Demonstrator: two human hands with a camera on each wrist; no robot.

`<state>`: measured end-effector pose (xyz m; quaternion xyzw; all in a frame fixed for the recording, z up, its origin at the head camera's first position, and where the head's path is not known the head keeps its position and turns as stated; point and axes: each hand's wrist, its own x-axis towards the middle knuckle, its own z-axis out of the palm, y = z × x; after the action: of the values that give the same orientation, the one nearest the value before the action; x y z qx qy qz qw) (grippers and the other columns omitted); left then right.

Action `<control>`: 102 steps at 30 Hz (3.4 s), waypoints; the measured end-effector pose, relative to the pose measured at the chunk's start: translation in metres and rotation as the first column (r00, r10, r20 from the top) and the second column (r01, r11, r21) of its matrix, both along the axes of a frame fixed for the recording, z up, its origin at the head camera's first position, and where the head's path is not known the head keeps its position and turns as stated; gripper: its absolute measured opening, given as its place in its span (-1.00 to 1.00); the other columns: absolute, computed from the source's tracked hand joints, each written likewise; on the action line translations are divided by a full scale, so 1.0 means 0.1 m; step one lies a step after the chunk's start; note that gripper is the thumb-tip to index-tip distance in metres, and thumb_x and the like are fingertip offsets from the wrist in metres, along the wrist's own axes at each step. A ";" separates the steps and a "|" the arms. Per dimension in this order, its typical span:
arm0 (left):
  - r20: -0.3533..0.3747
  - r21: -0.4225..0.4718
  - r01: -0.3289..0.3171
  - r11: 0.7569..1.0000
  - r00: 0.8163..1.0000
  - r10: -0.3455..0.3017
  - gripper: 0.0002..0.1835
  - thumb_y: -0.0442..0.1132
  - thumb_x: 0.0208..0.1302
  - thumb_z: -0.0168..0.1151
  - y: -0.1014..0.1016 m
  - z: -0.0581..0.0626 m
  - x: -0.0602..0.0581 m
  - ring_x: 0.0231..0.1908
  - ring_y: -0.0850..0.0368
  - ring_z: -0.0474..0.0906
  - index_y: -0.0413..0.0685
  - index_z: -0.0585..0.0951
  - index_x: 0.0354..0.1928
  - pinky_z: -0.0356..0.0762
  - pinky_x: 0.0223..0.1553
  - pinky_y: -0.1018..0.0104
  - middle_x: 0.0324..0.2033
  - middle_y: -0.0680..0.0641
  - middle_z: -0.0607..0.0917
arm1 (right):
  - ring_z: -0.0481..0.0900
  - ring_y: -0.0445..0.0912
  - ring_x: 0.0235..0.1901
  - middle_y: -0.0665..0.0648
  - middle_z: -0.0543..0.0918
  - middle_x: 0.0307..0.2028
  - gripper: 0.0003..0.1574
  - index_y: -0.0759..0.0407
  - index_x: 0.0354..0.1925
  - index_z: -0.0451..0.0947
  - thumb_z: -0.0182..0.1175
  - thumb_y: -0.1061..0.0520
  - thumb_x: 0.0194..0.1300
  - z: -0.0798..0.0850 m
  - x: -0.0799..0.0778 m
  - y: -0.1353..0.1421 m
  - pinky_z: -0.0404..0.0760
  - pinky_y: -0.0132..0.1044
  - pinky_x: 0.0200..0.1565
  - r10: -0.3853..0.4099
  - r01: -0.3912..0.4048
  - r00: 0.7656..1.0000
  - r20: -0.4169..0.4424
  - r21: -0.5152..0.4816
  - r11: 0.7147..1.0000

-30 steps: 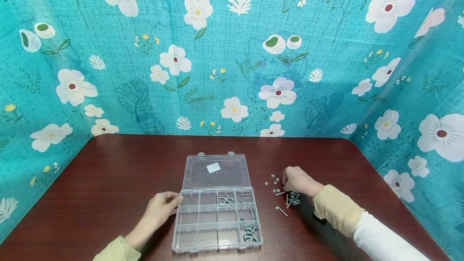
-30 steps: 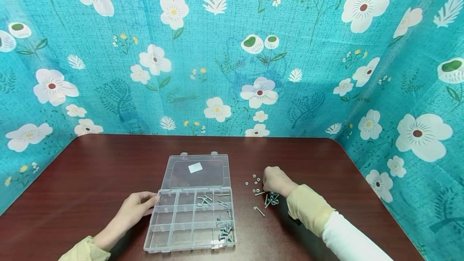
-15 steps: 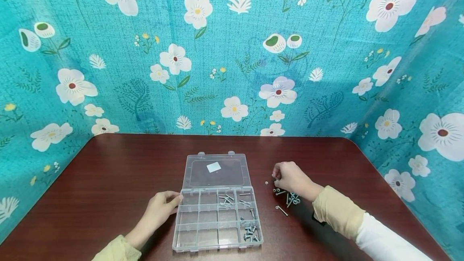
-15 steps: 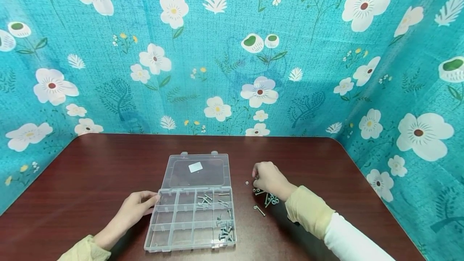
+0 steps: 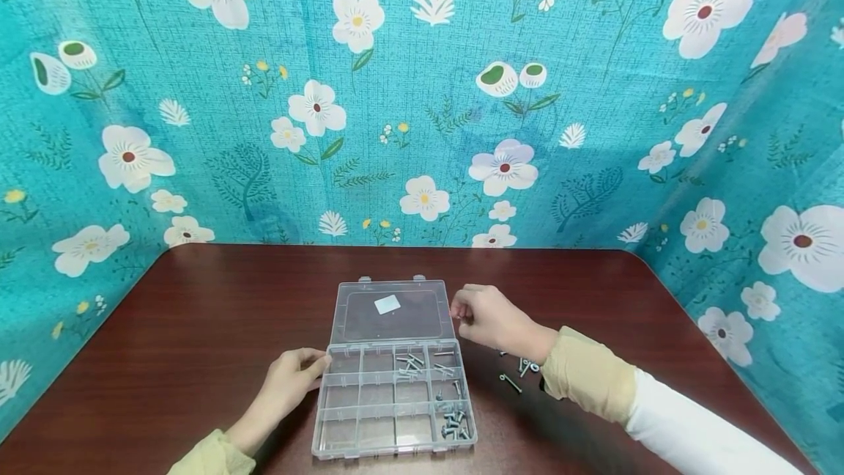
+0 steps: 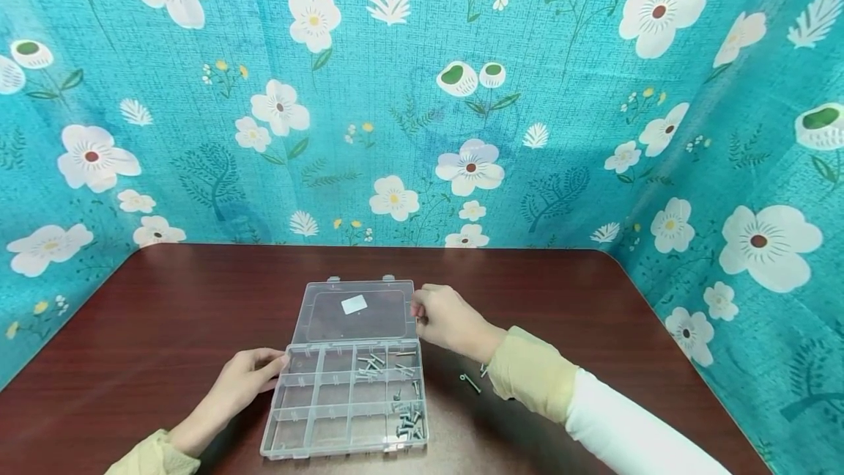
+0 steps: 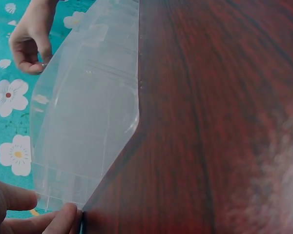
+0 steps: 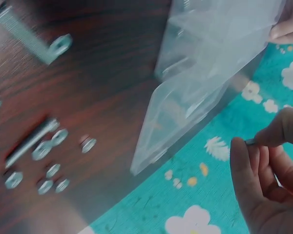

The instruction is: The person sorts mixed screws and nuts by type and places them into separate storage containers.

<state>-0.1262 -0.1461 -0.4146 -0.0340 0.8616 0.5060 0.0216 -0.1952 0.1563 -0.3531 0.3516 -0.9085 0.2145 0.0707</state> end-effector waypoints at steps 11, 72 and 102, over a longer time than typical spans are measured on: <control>-0.006 -0.019 0.007 1.000 1.000 -0.007 -0.70 -0.33 0.23 0.10 0.00 0.02 0.00 -0.25 -0.08 0.61 -0.51 0.52 -0.13 0.68 -0.34 0.33 -0.28 -0.26 0.64 | 0.35 -0.28 -0.50 -0.02 0.46 -0.48 -0.84 0.21 -0.42 0.53 0.16 0.39 -0.04 -0.09 0.11 -0.39 0.42 -0.61 -0.49 0.258 -0.261 0.958 0.126 0.008 0.965; 0.004 0.014 0.026 1.000 1.000 -0.026 -0.69 -0.33 0.27 0.07 -0.01 0.00 -0.01 -0.24 -0.12 0.60 -0.53 0.50 -0.11 0.68 -0.33 0.31 -0.28 -0.25 0.64 | 0.48 -0.26 -0.46 -0.08 0.56 -0.47 -0.72 0.11 -0.45 0.59 0.26 0.45 -0.09 -0.41 0.08 1.26 0.57 -0.44 -0.48 0.059 -0.080 0.986 0.157 0.132 0.988; -0.016 0.004 0.017 1.000 1.000 -0.017 -0.71 -0.34 0.25 0.08 -0.01 0.01 0.00 -0.25 -0.11 0.61 -0.53 0.51 -0.14 0.68 -0.35 0.34 -0.29 -0.27 0.64 | 0.41 -0.33 -0.55 -0.06 0.51 -0.57 -0.77 0.14 -0.52 0.49 0.22 0.43 -0.13 -0.36 0.01 1.15 0.48 -0.48 -0.58 -0.001 -0.064 0.951 0.309 0.199 0.978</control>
<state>-0.1266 -0.1467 -0.4140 -0.0227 0.8610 0.5077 0.0189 -0.1945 0.2713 -0.3888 0.3339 -0.9199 0.1725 -0.1120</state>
